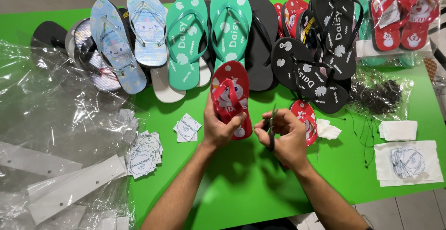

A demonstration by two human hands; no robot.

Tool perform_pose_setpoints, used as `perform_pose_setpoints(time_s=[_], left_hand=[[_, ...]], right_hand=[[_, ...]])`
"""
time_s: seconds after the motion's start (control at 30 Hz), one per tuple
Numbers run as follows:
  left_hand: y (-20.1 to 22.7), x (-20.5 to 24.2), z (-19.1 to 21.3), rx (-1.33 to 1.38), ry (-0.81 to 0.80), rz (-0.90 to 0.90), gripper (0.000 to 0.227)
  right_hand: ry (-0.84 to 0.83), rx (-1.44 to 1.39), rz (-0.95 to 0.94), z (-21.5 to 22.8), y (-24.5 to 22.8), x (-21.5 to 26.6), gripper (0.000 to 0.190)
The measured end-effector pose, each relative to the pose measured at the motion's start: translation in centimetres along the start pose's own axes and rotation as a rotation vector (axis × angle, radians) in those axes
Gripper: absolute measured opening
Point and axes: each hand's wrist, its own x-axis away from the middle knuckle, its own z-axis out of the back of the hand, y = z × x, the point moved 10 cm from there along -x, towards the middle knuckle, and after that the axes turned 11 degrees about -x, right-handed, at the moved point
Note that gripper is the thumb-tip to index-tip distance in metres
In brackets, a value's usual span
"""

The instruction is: The person uses scissors to trim excess material from the edges of a red flip-flop. They hold the flip-flop with one hand and carefully cut along the perimeter with the other, then flip the item to continue trimming the opposite side.

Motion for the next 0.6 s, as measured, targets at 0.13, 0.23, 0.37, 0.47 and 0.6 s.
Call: perform_pose_setpoints(time_s=[0.13,0.23,0.37,0.47,0.6], left_hand=[[-0.7,0.9,1.1,-0.005,0.124,-0.026,0.059],[-0.2,1.3,1.7,-0.015,0.202,-0.062,0.062],[0.5,1.4,1.5,0.005,0.259,-0.099,0.056],[0.5,1.8,1.8,0.001,0.273,-0.115,0.056],[0.7,1.6,1.5,-0.004,0.258,-0.153,0.056]], right_hand=[[-0.050,0.381,0.188,-1.1,-1.8,0.6,0.035],[-0.016,0.720,0.398,-2.0,-3.1,1.4,0.029],[0.006,0.943,0.450,-2.9,-4.3,1.4,0.032],[0.017,0.989,0.437,-2.9,-4.4,1.4,0.033],[0.021,0.970,0.414,-3.0,-4.6,1.0,0.034]])
